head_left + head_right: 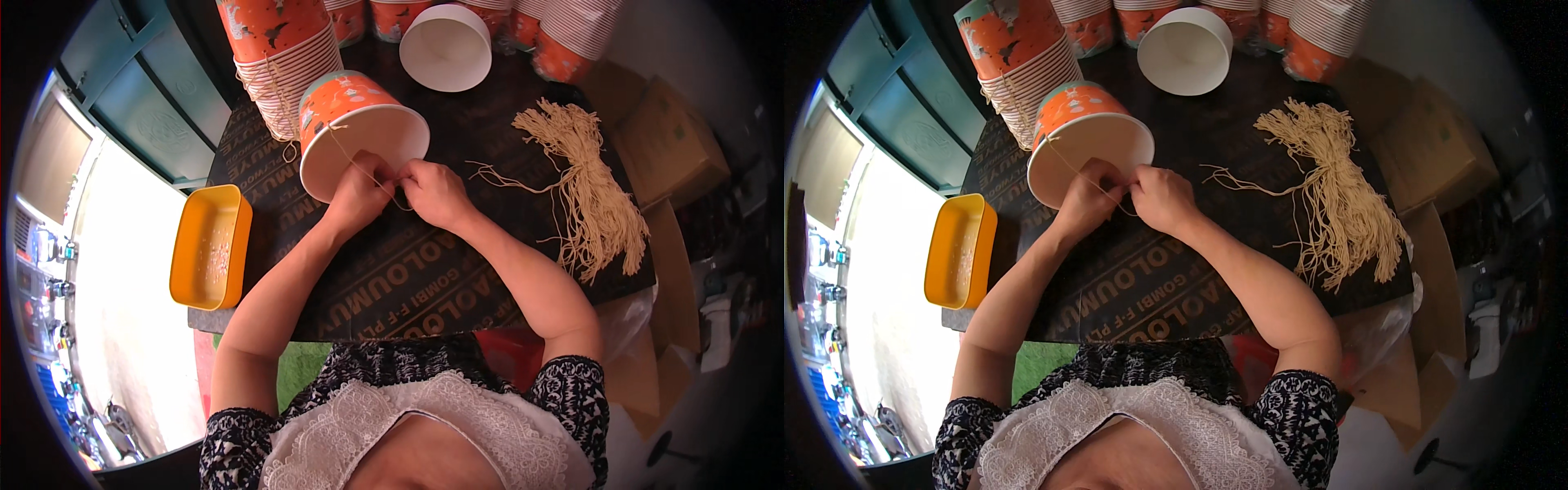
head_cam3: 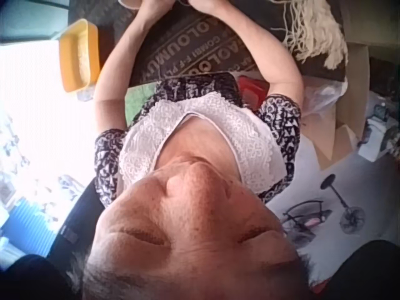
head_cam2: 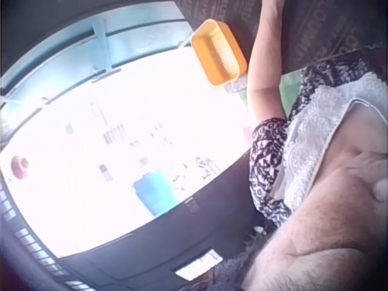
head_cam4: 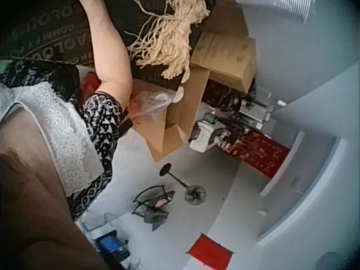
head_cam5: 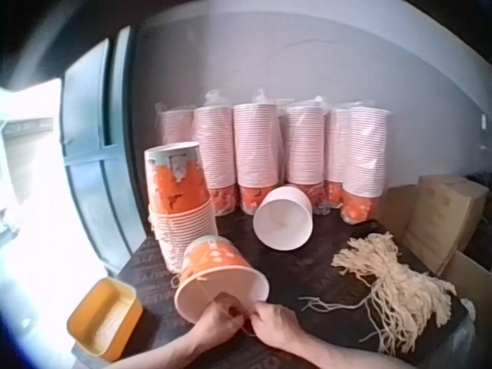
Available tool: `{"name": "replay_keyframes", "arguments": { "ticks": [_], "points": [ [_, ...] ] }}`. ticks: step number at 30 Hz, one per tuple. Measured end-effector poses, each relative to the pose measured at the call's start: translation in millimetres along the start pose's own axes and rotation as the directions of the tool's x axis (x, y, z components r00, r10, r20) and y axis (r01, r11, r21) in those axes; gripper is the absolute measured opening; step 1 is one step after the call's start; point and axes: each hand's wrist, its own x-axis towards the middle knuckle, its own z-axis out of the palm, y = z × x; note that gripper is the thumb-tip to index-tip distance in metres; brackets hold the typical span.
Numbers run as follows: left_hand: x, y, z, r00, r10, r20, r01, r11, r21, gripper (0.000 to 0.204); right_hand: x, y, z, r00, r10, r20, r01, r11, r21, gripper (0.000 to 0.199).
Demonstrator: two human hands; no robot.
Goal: Attaching string handles to printed paper buckets and stacking them on a workbench.
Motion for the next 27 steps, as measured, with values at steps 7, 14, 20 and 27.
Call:
{"name": "replay_keyframes", "arguments": {
  "ticks": [7,14,20,27],
  "points": [
    [-2.4,6.5,-3.0,0.986,-0.143,0.088,0.158,0.969,-0.191,0.012,1.7,2.0,3.3,1.000,0.003,-0.029,-0.002,1.000,0.028,0.016],
    [-1.7,6.4,-1.8,0.991,-0.106,0.083,0.117,0.983,-0.144,0.011,2.4,-0.6,1.7,0.999,0.025,-0.035,-0.024,1.000,0.017,0.016],
    [-3.3,-1.7,2.9,1.000,-0.010,0.016,0.010,1.000,-0.023,0.012,2.6,-2.1,0.9,0.999,0.044,-0.020,-0.043,0.998,0.053,0.016],
    [-3.9,2.7,8.2,0.998,-0.006,-0.070,0.003,0.999,-0.053,0.011,2.7,-0.3,1.7,0.998,0.039,-0.043,-0.035,0.997,0.072,0.016]
  ]
}}
